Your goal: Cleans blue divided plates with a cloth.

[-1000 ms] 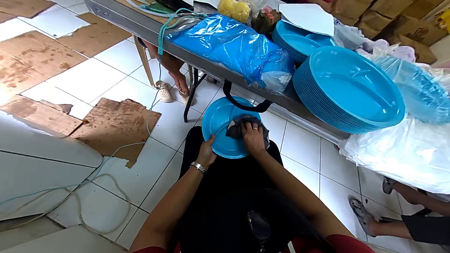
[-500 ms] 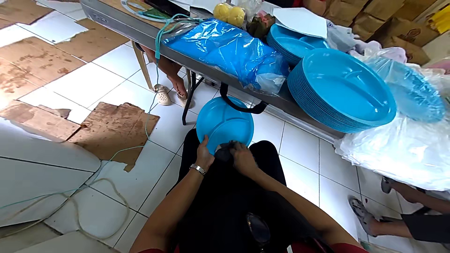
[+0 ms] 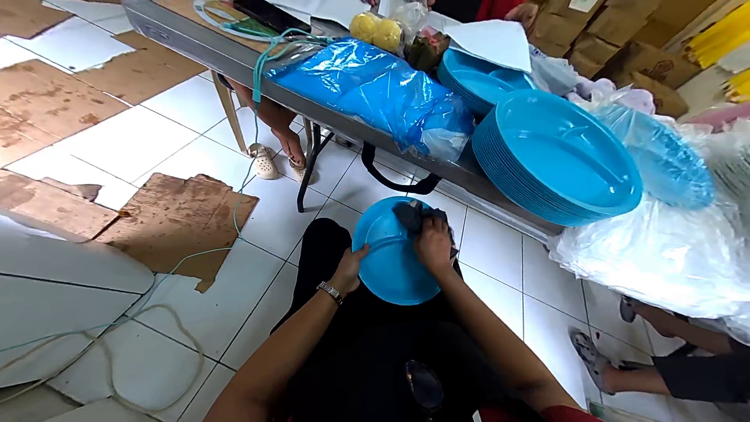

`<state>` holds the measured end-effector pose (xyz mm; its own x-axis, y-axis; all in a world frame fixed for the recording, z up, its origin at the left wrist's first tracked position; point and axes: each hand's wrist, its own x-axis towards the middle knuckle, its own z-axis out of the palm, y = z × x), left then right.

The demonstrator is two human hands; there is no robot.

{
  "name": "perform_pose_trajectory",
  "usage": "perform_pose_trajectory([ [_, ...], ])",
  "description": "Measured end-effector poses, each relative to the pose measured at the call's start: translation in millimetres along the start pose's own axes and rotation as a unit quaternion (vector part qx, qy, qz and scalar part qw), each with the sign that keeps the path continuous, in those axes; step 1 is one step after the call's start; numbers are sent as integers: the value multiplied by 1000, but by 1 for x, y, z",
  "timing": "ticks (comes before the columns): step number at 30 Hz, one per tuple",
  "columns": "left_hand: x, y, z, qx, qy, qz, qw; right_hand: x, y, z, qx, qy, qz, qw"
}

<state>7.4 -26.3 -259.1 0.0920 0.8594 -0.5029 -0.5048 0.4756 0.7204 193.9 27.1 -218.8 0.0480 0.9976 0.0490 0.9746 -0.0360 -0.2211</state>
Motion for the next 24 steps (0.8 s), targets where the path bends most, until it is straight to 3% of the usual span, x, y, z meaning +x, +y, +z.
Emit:
perform_pose_trajectory([
  [3,1,4,-6,-9,16,-7,1000,-12,-11,4,13,-11,-84,996],
  [7,1,1,-11,-14,20,9,1000,-3,9,6,-38,-11,-202,979],
  [11,3,0,-8,-38,44,57,997,4,28,1,-109,-57,-124,985],
  [15,4,0,-6,-45,55,48,996,-5,24,0,-118,-90,-51,988],
  [17,5,1,-6,-42,57,45,997,-4,19,1,-65,-96,-3,993],
  [19,4,2,-7,-28,47,40,998,0,16,7,72,-60,20,995],
  [22,3,3,-7,-5,16,26,1000,6,5,13,305,47,41,950],
  [24,1,4,-5,-12,5,23,1000,16,0,10,297,101,-1,950],
])
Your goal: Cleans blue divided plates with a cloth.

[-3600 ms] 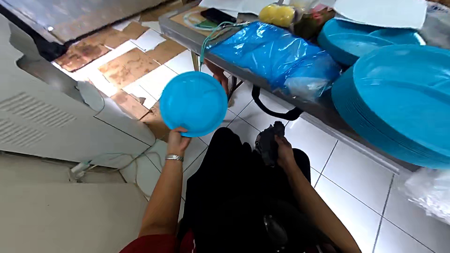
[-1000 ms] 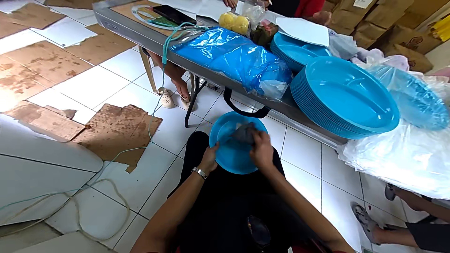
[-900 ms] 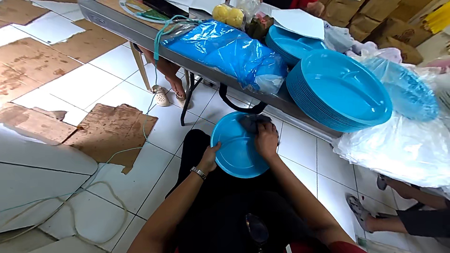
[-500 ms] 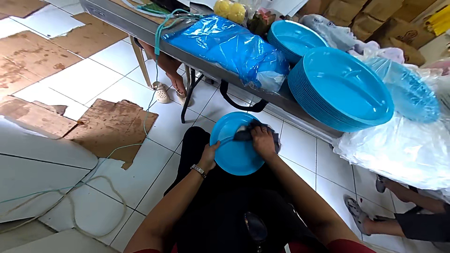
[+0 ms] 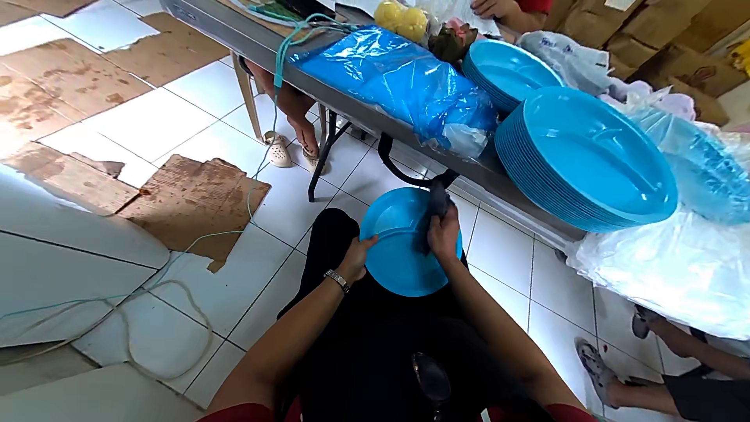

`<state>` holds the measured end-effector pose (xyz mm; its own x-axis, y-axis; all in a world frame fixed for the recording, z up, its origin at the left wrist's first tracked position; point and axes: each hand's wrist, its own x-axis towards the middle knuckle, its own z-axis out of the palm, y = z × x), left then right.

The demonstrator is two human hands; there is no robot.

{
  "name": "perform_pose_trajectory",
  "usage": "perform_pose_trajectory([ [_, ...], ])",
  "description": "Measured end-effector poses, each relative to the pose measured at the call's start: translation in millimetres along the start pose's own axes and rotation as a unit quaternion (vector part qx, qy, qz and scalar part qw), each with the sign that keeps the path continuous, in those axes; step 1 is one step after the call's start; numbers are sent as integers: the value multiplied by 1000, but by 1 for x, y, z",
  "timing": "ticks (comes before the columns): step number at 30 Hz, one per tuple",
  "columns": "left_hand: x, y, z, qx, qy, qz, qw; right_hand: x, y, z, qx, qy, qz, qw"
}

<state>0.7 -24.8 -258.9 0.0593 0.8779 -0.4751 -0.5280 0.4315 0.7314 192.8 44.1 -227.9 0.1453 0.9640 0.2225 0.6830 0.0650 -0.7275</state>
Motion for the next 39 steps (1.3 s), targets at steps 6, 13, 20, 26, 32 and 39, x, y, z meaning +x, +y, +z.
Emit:
perform_pose_trajectory([
  [6,1,1,-1,-11,4,2,1000,9,-10,10,-261,-104,-154,947],
  [13,3,-7,-9,-13,-45,56,997,-47,-53,50,-143,-247,-311,907],
  [20,2,-1,-10,73,-24,7,997,-9,-36,42,-198,-159,-391,885],
  [26,2,-1,-7,38,4,22,999,33,12,-1,-286,-95,-253,919],
  [32,9,-2,-8,13,29,37,999,-3,24,13,-275,-97,-84,953],
  [39,2,2,-9,27,20,18,999,17,4,15,-262,-119,-168,943],
])
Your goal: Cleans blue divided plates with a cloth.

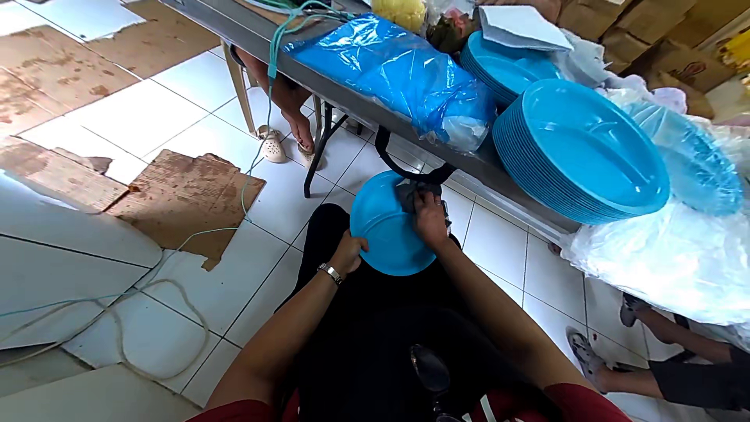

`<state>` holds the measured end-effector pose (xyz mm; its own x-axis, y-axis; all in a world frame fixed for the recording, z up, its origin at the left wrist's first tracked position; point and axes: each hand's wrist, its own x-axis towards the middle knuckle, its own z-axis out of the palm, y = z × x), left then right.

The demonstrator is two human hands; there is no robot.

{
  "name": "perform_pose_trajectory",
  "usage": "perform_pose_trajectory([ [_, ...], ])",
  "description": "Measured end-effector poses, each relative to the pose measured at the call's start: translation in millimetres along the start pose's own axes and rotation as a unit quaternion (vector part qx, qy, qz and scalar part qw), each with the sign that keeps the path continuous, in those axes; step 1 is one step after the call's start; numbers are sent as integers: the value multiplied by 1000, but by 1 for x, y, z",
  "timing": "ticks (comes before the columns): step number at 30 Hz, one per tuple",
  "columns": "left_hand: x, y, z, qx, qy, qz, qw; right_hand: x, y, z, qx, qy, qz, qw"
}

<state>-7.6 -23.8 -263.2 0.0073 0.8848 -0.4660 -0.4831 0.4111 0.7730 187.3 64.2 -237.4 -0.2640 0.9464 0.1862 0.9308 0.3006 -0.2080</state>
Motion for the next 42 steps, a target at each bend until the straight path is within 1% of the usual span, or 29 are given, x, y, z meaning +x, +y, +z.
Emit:
perform_pose_trajectory([
  [1,0,-1,0,-6,5,3,1000,0,2,-2,-31,-27,-9,999],
  [3,2,-2,1,-24,24,12,999,-2,3,-4,-78,-67,1,995],
  [7,5,-2,6,-86,78,9,993,-19,-8,-4,-82,-116,107,984],
  [9,6,-4,6,-99,86,9,991,-29,-10,1,-71,-110,138,982],
  [11,8,-6,7,-117,80,25,990,-37,-10,9,-36,-81,140,986],
  [13,11,-7,6,-126,57,43,989,-47,-16,19,7,-53,99,994],
  [14,12,-7,5,-118,42,44,991,-52,-24,24,26,-54,63,996],
  [16,14,-9,3,-87,8,42,995,-62,-42,29,60,-95,-28,993],
  [17,16,-9,2,-75,-5,41,996,-64,-50,32,70,-103,-85,989],
  [19,16,-7,1,-73,-14,37,997,-63,-61,31,62,-95,-187,976],
  [20,15,-7,0,-84,-15,37,996,-61,-61,30,50,-84,-217,971],
  [21,14,-7,0,-94,-14,37,995,-59,-58,28,33,-71,-229,970],
  [22,14,-7,-1,-100,-18,39,994,-56,-53,25,16,-64,-219,973],
  [23,14,-7,-2,-105,-15,45,993,-53,-46,23,-5,-53,-193,980],
  [24,13,-6,-2,-115,-9,51,992,-49,-38,19,-24,-54,-149,987],
  [26,13,-5,-2,-134,9,65,989,-40,-21,6,-50,-105,-35,993],
  [28,12,-5,0,-136,28,77,987,-38,-3,0,-77,-161,46,983],
  [30,13,-6,4,-143,43,79,986,-44,0,-6,-74,-228,77,968],
  [31,14,-5,7,-156,48,83,983,-51,-6,-9,-40,-251,76,964],
  [33,14,-4,14,-177,52,100,978,-66,-28,-16,79,-273,46,958],
  [35,13,-2,22,-172,58,98,979,-76,-54,-18,207,-259,-12,943],
  [36,9,-1,26,-162,66,89,981,-79,-65,-18,240,-245,-50,938],
  [37,6,0,29,-155,75,83,982,-80,-71,-17,243,-222,-93,940],
  [40,-9,21,27,-142,93,71,983,-82,-64,-10,153,-103,-230,956],
  [42,-14,42,20,-125,131,60,982,-83,-48,-10,114,-40,-279,953],
])
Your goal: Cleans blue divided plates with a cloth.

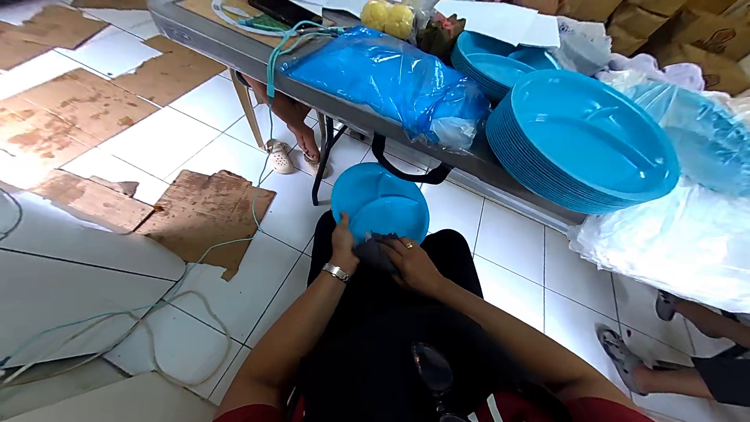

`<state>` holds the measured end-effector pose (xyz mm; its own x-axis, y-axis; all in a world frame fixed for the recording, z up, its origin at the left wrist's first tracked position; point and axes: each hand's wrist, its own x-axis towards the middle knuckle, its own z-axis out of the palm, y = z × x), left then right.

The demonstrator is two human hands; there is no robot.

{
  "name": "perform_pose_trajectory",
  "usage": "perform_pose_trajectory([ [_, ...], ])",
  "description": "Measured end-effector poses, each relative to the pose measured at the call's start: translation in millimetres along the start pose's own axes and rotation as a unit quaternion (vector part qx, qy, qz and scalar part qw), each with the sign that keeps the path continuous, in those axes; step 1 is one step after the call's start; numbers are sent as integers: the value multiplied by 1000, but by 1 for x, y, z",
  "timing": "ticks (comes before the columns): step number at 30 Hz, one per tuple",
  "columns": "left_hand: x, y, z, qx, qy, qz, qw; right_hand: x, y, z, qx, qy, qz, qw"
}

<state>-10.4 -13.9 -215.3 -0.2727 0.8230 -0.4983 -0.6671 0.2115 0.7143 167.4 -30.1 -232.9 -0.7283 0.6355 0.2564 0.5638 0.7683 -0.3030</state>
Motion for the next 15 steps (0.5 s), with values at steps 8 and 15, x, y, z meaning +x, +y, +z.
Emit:
perform_pose_trajectory([
  [8,-3,61,-19,86,-63,-89,990,-9,34,-60,94,146,-24,984],
  [15,-37,47,-34,350,-224,313,854,-5,15,-131,293,311,120,896],
])
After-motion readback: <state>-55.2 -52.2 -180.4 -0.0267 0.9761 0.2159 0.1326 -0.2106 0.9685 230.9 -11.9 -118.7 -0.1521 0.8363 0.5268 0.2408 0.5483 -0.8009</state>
